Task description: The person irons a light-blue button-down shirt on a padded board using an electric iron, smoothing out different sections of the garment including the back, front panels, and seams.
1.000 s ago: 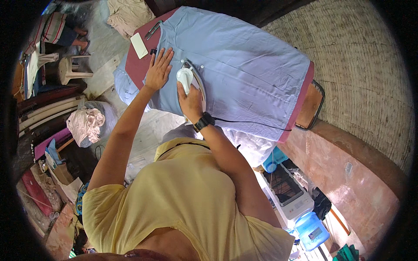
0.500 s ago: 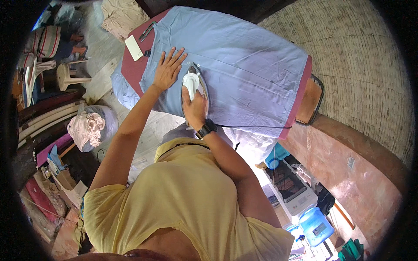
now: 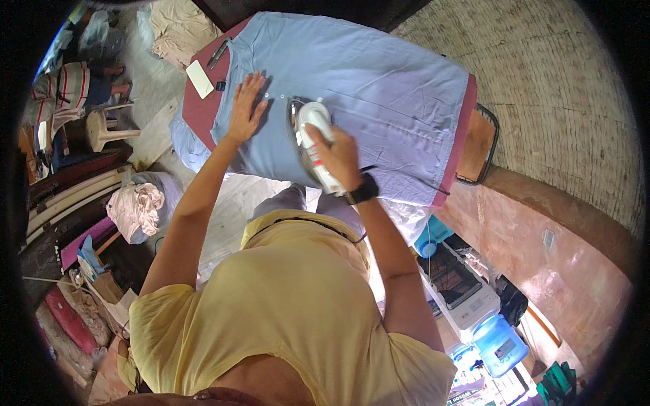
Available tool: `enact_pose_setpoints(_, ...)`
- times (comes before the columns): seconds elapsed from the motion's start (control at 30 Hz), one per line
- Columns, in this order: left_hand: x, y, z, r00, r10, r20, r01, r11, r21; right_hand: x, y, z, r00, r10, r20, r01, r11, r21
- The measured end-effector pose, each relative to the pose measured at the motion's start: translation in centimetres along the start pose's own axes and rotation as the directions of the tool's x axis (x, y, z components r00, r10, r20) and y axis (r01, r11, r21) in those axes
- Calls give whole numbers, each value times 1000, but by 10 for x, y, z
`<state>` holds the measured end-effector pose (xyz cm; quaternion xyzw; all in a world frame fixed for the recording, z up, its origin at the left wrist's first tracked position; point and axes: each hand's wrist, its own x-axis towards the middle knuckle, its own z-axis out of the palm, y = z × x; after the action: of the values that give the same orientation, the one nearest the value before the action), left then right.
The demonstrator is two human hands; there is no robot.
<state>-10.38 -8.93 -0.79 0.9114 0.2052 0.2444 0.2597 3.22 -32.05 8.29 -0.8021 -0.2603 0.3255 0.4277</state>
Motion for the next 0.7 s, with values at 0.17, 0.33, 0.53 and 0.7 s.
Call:
enact_pose_setpoints(0.17, -12, -3, -8, 899, -315, -303, 378, 909, 174, 22, 15, -111, 1000, 16, 5, -11, 854, -520)
enact_pose_setpoints(0.33, -29, -42, -4, 900, -371, -228, 411, 896, 167, 41, 73, -186, 988, -138, -71, 48, 703, -709)
enact_pose_setpoints(0.53, -27, -68, -1, 885, -452, -113, 450, 892, -39, 45, 98, -199, 975, -217, 50, 173, 600, -781)
enact_pose_setpoints(0.7, -5, -65, 10, 814, -519, -260, 469, 852, -233, 42, 90, -188, 967, -253, 30, 184, 614, -767)
